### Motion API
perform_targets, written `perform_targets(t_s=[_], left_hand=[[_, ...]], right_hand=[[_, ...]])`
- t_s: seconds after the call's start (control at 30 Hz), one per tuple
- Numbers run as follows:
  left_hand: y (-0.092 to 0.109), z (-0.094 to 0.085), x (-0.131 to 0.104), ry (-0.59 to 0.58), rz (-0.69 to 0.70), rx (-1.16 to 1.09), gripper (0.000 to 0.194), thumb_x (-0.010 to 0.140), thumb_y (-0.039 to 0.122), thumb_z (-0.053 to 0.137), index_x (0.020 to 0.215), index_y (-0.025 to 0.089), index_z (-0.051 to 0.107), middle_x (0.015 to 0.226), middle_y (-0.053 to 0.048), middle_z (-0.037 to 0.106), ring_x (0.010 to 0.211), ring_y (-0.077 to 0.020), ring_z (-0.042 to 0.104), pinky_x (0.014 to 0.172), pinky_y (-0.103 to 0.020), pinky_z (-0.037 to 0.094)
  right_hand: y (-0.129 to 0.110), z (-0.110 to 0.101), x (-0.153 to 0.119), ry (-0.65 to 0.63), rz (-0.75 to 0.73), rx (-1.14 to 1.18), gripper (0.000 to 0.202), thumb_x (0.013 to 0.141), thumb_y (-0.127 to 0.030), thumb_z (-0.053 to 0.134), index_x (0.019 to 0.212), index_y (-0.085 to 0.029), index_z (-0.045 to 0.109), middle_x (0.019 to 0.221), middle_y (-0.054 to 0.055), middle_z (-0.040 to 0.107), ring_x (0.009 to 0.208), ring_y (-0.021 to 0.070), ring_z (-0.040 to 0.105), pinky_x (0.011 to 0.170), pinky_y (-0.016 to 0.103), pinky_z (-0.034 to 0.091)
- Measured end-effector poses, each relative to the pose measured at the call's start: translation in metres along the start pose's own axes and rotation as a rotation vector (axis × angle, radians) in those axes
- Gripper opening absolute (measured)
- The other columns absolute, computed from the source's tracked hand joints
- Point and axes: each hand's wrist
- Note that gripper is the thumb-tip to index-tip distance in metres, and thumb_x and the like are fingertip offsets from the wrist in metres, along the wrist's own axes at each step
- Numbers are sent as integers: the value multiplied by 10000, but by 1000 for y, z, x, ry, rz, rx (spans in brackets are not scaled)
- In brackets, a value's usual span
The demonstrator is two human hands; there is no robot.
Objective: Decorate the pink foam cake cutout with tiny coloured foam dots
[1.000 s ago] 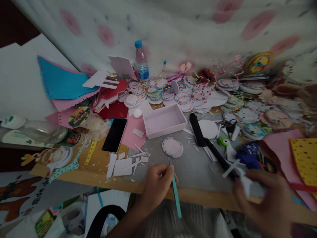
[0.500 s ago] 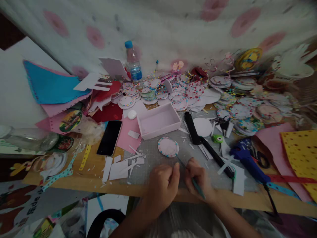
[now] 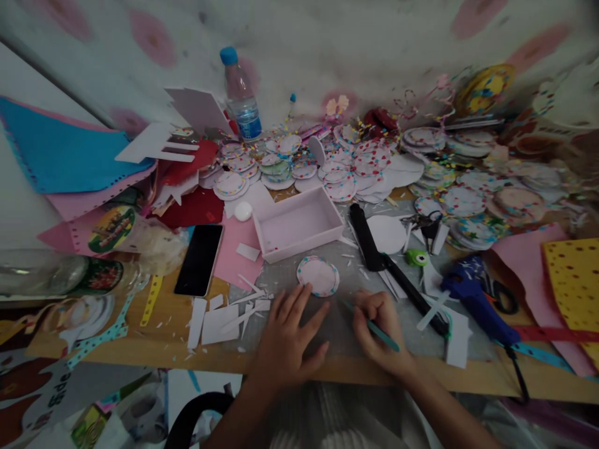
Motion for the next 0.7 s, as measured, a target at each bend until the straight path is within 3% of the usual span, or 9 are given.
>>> perform_targets(t_s=[0.13,0.7], left_hand=[[-1,1,4,-43,-24,4,622,890,431,531,1469,285,358,1585,-143,213,1428,-342,270,1125,-569,219],[-2,6,4,-97,-46,29,639,905,525,467,1485,299,321,1596,-127,185,1454,-317,211,1149,-547,146]], right_hand=[[0,0,0,-1,14,9,223,901,-77,383,800,-253,290,674,-50,318,574,130,342,506,244,318],[7,-2,-4,-47,27,-19,271,834,-29,435,788,-251,286,676,-52,318,586,127,343,527,258,301]])
Point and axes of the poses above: each hand's wrist, its own x-axis towards the middle knuckle, its own z-axis out of the palm, y = z × x
